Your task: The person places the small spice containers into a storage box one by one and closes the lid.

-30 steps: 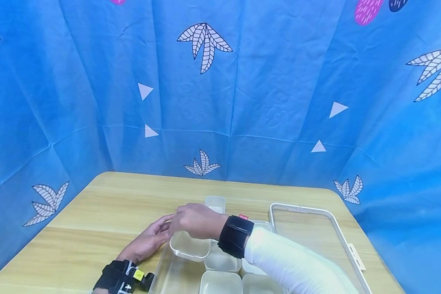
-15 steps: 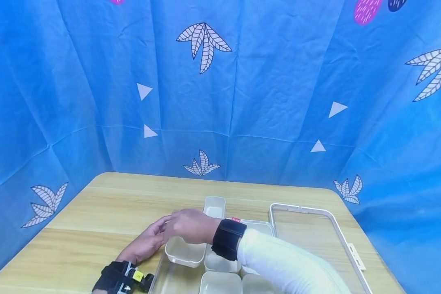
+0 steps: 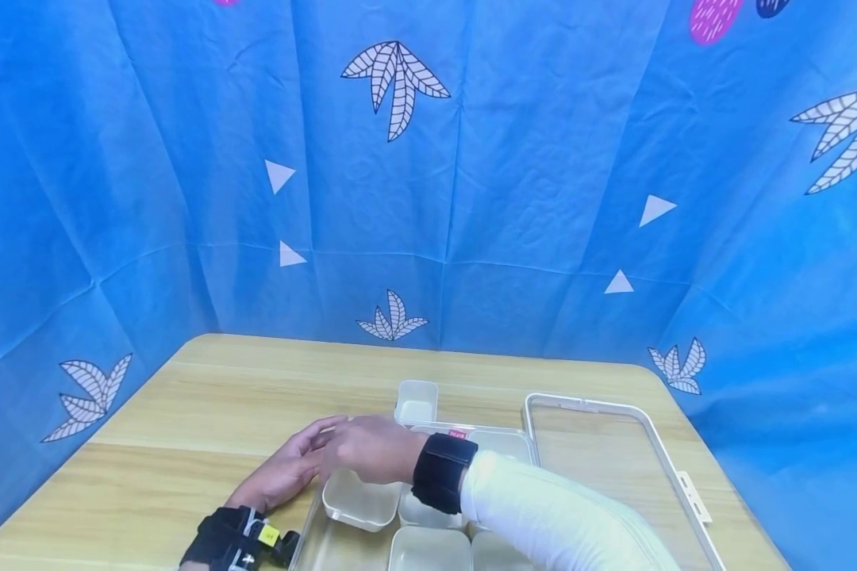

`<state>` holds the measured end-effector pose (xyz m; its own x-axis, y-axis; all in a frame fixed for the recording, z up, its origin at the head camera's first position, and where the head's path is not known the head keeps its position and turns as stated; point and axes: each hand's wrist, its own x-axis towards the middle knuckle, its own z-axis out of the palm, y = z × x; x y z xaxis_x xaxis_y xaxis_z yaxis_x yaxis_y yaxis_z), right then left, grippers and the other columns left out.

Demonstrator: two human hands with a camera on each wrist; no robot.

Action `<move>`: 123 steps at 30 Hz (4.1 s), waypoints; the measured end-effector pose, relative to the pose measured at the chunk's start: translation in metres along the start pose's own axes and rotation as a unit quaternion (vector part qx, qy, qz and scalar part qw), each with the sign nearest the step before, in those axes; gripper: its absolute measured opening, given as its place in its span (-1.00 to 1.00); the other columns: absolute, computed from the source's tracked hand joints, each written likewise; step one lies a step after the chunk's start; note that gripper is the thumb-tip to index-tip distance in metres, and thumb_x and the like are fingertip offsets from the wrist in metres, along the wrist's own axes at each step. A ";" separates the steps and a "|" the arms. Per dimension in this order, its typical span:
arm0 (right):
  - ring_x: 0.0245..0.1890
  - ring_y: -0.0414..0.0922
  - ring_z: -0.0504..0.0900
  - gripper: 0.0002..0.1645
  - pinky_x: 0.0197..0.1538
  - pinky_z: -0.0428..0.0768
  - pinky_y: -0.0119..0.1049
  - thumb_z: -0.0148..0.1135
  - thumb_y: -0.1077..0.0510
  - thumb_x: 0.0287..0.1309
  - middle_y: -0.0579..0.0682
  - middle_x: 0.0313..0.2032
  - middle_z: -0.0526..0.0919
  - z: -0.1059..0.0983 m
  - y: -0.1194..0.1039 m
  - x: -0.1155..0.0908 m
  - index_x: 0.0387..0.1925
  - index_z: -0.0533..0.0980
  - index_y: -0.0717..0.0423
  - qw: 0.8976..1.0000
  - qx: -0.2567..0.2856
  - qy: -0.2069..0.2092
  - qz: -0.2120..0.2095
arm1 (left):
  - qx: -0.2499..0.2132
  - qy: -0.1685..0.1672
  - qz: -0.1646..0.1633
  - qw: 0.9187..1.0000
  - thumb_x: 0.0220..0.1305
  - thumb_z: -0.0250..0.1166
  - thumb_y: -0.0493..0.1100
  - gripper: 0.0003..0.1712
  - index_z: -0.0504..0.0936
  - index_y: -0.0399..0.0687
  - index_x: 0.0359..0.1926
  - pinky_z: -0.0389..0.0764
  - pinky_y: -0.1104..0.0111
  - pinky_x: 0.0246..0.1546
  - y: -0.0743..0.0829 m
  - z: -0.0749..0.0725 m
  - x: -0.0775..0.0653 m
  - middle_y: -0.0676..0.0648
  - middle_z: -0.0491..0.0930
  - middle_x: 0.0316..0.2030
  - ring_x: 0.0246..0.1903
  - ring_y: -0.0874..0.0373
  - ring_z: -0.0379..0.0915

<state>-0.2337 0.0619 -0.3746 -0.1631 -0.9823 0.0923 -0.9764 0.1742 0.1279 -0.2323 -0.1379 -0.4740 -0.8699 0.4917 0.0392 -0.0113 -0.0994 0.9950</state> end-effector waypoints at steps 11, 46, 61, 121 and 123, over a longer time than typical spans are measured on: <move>0.00 -0.36 0.54 -0.43 0.12 0.37 -0.59 0.37 0.43 -0.10 -0.41 -0.15 0.67 0.010 -0.003 0.004 -0.16 0.70 -0.30 0.999 -0.020 -0.032 0.024 | 0.005 0.005 -0.004 1.000 0.36 0.22 -0.14 -0.22 0.08 -0.24 0.46 0.48 0.32 0.12 -0.003 0.002 0.000 -0.38 0.19 0.34 0.26 -0.04 0.27; -0.19 -0.40 0.57 -0.86 -0.02 0.40 -0.69 0.36 0.18 0.12 -0.31 -0.31 0.69 0.018 0.000 0.003 -0.28 0.70 -0.13 0.999 -0.024 0.002 0.041 | 0.010 0.001 0.001 1.000 0.40 0.17 -0.15 -0.26 0.07 -0.26 0.46 0.52 0.33 0.05 0.003 0.002 0.003 -0.40 0.16 0.35 0.21 -0.01 0.33; -0.13 -0.31 0.62 -0.85 0.04 0.44 -0.62 0.31 0.25 0.19 -0.18 -0.25 0.70 0.014 0.004 0.003 -0.23 0.67 -0.04 0.998 0.009 0.048 0.029 | 0.007 0.007 -0.005 1.000 0.38 0.20 -0.14 -0.25 0.08 -0.23 0.46 0.46 0.36 0.14 -0.001 -0.003 -0.001 -0.39 0.17 0.34 0.22 -0.01 0.34; -0.81 -0.24 0.05 -0.56 -0.68 0.11 -0.42 0.06 0.31 -0.12 -0.21 -0.82 0.04 0.022 0.087 -0.075 -0.86 0.10 -0.05 0.799 0.248 -0.068 0.543 | 0.089 0.026 -0.003 0.996 0.39 0.17 -0.08 -0.31 0.18 -0.16 0.43 0.28 0.08 0.28 -0.003 0.000 0.001 -0.42 0.12 0.37 0.37 -0.30 0.02; -0.80 -0.24 0.00 -0.55 -0.68 0.09 -0.41 0.04 0.35 -0.13 -0.21 -0.82 0.02 0.024 0.087 -0.076 -0.87 0.09 -0.05 0.803 0.245 -0.061 0.539 | 0.085 0.024 -0.002 0.996 0.39 0.17 -0.09 -0.31 0.17 -0.17 0.43 0.27 0.07 0.28 -0.003 0.000 0.002 -0.43 0.11 0.37 0.37 -0.30 0.01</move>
<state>-0.3098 0.1500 -0.3940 -0.9353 -0.2827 -0.2127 -0.1915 0.9101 -0.3676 -0.2336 -0.1365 -0.4772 -0.8924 0.4500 0.0350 0.0651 0.0517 0.9965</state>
